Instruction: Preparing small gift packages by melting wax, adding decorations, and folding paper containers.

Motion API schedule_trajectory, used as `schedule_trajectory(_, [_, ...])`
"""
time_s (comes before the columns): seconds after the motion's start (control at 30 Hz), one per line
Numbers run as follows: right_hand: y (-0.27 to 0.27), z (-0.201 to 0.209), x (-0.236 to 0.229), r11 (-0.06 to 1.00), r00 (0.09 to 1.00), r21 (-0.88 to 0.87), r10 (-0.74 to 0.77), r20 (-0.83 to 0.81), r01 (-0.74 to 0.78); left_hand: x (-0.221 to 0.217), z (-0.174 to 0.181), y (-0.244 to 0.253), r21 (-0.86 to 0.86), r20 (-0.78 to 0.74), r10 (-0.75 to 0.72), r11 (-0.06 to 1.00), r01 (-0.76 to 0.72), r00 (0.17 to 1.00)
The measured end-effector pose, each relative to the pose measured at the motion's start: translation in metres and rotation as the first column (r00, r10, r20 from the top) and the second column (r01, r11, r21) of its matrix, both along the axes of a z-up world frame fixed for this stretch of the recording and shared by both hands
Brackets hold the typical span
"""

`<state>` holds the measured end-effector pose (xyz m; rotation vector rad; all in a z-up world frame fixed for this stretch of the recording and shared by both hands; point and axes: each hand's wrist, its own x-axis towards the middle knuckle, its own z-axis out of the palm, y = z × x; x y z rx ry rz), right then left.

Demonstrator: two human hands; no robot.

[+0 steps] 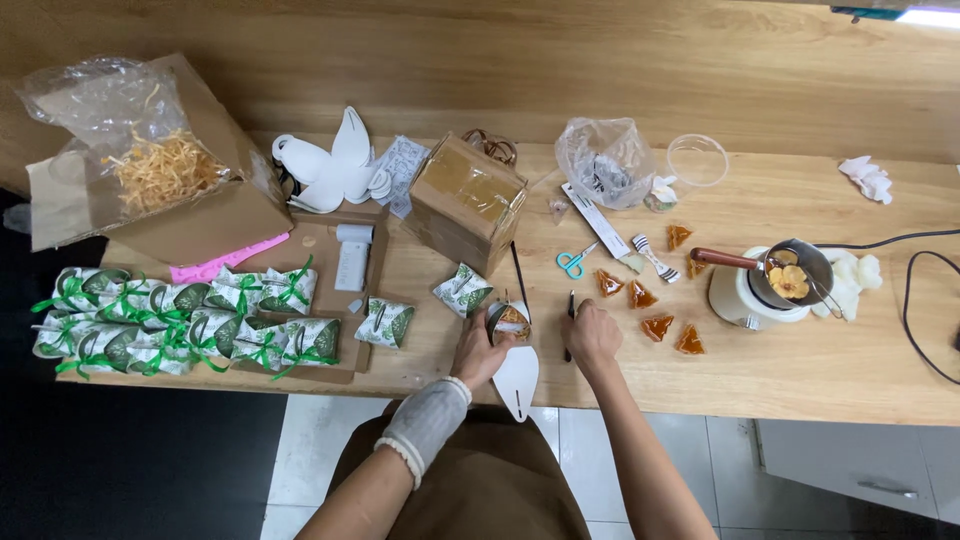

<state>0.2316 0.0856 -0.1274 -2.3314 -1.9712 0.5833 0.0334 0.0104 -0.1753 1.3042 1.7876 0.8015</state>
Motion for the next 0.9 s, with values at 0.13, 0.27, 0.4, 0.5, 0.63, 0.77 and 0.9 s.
schedule_trajectory(0.13, [0.011,-0.004,0.004,0.995,0.987,0.095,0.041,-0.154,-0.026,0.004,-0.011,0.001,0.095,-0.024,0.003,0.996,-0.001,1.000])
schedule_trajectory(0.27, [0.031,-0.003,-0.020,0.974,0.962,0.141,0.204,-0.184,-0.180,0.000,0.015,-0.007,-0.026,-0.023,0.019,0.999,-0.020,1.000])
schedule_trajectory(0.4, [0.066,-0.020,-0.050,0.951,0.948,0.000,0.310,-0.069,-0.310,-0.025,0.064,-0.029,-0.278,0.548,0.153,0.961,0.006,0.822])
schedule_trajectory(0.5, [0.092,-0.071,-0.059,0.927,0.927,-0.049,0.370,-0.061,-0.373,-0.049,0.125,-0.042,-0.338,0.818,0.249,0.938,0.083,0.519])
schedule_trajectory(0.63, [0.089,-0.055,-0.059,0.929,0.935,-0.113,0.347,-0.073,-0.353,-0.071,0.165,-0.053,-0.224,0.942,0.202,0.973,0.052,0.267])
schedule_trajectory(0.77, [0.037,0.040,-0.031,0.982,0.816,-0.149,0.005,-0.579,-0.112,-0.064,0.208,-0.053,-0.193,0.930,0.177,0.981,0.019,0.323])
schedule_trajectory(0.9, [-0.053,0.146,0.003,0.974,0.163,0.154,0.127,-0.978,0.165,-0.048,0.199,-0.051,-0.053,0.840,0.066,0.998,-0.039,0.539])
